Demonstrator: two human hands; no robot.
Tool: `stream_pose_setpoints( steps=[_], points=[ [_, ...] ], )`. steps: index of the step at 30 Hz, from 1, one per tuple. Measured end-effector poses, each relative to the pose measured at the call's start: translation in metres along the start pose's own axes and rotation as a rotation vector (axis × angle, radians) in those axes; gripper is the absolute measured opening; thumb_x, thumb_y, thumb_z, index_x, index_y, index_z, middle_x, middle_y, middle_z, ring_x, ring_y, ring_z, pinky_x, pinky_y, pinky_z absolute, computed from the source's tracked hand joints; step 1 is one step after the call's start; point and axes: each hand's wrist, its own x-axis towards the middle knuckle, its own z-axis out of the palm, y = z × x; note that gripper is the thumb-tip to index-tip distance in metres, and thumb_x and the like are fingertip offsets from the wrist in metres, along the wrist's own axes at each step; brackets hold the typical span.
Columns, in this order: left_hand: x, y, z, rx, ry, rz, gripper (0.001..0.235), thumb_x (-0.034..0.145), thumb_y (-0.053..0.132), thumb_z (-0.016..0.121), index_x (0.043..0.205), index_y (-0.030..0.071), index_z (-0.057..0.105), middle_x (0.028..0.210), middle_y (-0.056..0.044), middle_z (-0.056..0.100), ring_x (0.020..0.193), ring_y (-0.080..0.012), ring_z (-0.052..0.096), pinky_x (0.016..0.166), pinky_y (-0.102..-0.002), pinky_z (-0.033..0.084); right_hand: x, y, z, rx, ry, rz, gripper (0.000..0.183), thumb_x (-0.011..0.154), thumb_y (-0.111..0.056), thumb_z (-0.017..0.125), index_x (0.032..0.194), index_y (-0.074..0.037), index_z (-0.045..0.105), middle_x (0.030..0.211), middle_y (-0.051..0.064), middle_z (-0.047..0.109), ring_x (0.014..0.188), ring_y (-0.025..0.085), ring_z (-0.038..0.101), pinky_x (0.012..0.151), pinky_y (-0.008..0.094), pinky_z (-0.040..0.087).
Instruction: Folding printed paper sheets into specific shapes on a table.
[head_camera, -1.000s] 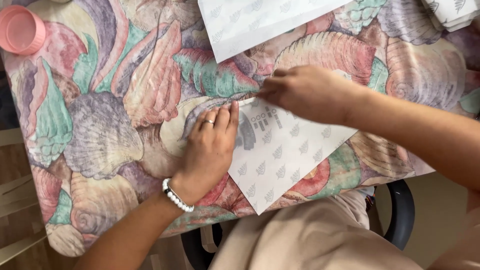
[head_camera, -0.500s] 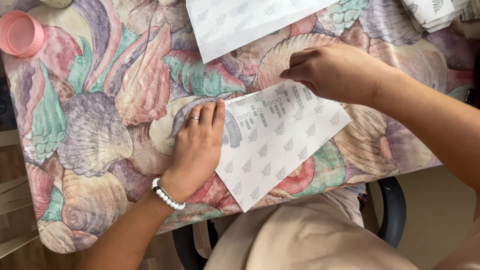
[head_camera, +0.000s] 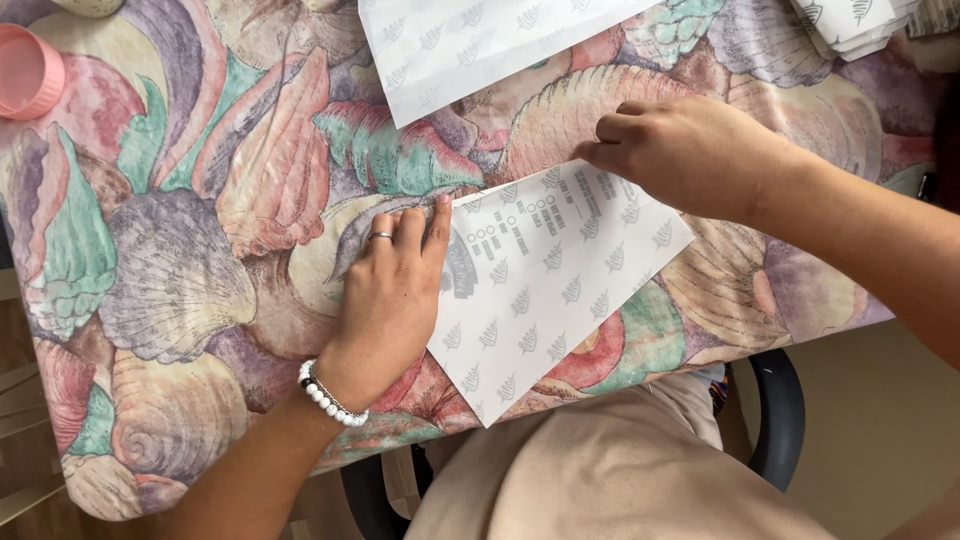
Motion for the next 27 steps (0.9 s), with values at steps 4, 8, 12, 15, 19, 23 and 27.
stream_pose_setpoints(
  steps=[4,8,12,15,19,23,27],
  points=[
    [0.000,0.003,0.000,-0.005,-0.050,-0.006,0.065,0.090,0.015,0.056,0.154,0.010,0.046,0.120,-0.007,0.054,0.107,-0.0229,0.054,0.064,-0.022,0.057,-0.004,-0.002,0.001,-0.023,0.069,-0.028,0.061,0.086,0.008,0.063,0.143,-0.014,0.061,0.097,0.000,0.067,0.080,0.020,0.064,0.059,0.034,0.062],
    [-0.001,0.008,0.008,-0.046,0.018,-0.056,0.059,0.092,0.009,0.052,0.150,0.006,0.049,0.137,-0.010,0.052,0.128,-0.0271,0.050,0.086,-0.029,0.055,-0.006,-0.012,-0.007,-0.068,0.027,-0.035,0.077,0.084,0.011,0.065,0.155,-0.014,0.048,0.093,-0.001,0.065,0.078,0.016,0.062,0.054,0.029,0.063],
    [-0.002,0.006,0.008,0.034,0.039,0.004,0.057,0.094,0.012,0.049,0.151,0.004,0.049,0.125,-0.008,0.059,0.113,-0.0249,0.057,0.107,-0.034,0.046,-0.007,-0.017,-0.006,-0.194,0.067,-0.100,0.079,0.088,0.009,0.064,0.160,-0.018,0.043,0.084,-0.002,0.061,0.072,0.013,0.055,0.055,0.026,0.058],
    [0.001,0.006,0.006,-0.003,0.003,-0.019,0.069,0.089,0.013,0.057,0.157,0.013,0.044,0.119,-0.004,0.055,0.104,-0.0246,0.053,0.075,-0.027,0.056,-0.003,-0.020,-0.003,-0.240,0.043,-0.098,0.076,0.091,0.005,0.064,0.160,-0.019,0.044,0.088,-0.004,0.066,0.072,0.012,0.057,0.062,0.024,0.058],
    [0.001,0.004,0.006,-0.009,-0.024,-0.005,0.070,0.088,0.015,0.059,0.157,0.018,0.045,0.120,-0.003,0.052,0.107,-0.0244,0.052,0.070,-0.024,0.057,0.000,-0.019,-0.002,-0.220,0.013,-0.094,0.070,0.094,0.001,0.059,0.159,-0.020,0.045,0.092,-0.004,0.067,0.074,0.014,0.058,0.061,0.026,0.058],
    [0.003,0.002,0.001,-0.043,-0.061,-0.015,0.071,0.086,0.012,0.060,0.156,0.019,0.046,0.118,-0.003,0.052,0.105,-0.0251,0.053,0.058,-0.024,0.058,0.001,-0.019,-0.002,-0.227,0.015,-0.097,0.075,0.091,0.006,0.060,0.160,-0.019,0.044,0.089,-0.004,0.066,0.072,0.015,0.058,0.060,0.027,0.057],
    [0.005,0.001,0.001,-0.023,-0.057,-0.010,0.070,0.087,0.012,0.059,0.155,0.021,0.046,0.120,-0.003,0.051,0.108,-0.0262,0.055,0.054,-0.025,0.058,0.007,-0.025,-0.021,-0.234,-0.111,-0.075,0.106,0.083,0.011,0.066,0.171,-0.023,0.016,0.087,0.001,0.064,0.067,0.010,0.058,0.063,0.025,0.063]
  ],
)
